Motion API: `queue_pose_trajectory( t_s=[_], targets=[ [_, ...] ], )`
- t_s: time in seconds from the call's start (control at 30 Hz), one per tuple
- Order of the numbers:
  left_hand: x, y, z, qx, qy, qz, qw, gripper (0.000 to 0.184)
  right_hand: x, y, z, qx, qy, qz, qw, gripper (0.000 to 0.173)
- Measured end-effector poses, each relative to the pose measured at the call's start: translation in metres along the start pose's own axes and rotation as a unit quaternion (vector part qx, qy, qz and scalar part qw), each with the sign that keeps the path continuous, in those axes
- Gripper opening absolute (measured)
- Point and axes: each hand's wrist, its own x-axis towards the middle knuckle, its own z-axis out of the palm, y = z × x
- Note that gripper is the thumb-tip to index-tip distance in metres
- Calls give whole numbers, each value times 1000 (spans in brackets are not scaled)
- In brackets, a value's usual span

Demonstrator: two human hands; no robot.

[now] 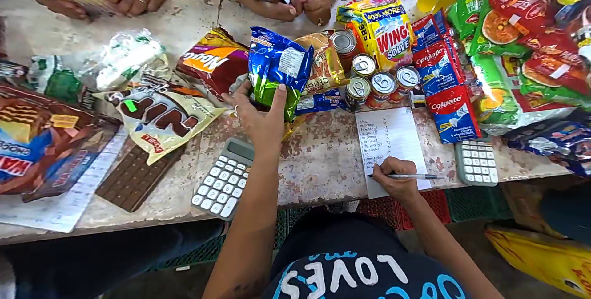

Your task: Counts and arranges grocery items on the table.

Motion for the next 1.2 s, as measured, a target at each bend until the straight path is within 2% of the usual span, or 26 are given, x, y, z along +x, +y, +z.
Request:
queue_pose_trajectory(
  t_s=[0.23, 0.93, 1.07, 1.2],
  targets=[
    [2, -4, 1, -16, 7, 8, 1000, 85, 3, -5, 2, -2, 35, 10, 999, 28],
    [-1, 3, 0, 12, 4, -10, 1000, 80, -4, 3, 1, -22, 14, 3, 1000, 31],
    [-4, 13, -1, 4, 0, -27, 1000, 79, 2, -6, -8, 22, 37, 27, 999, 28],
    [-2, 5, -2, 14, -1, -15, 1000, 80, 3, -7, -10, 9, 31, 36, 999, 28]
  ],
)
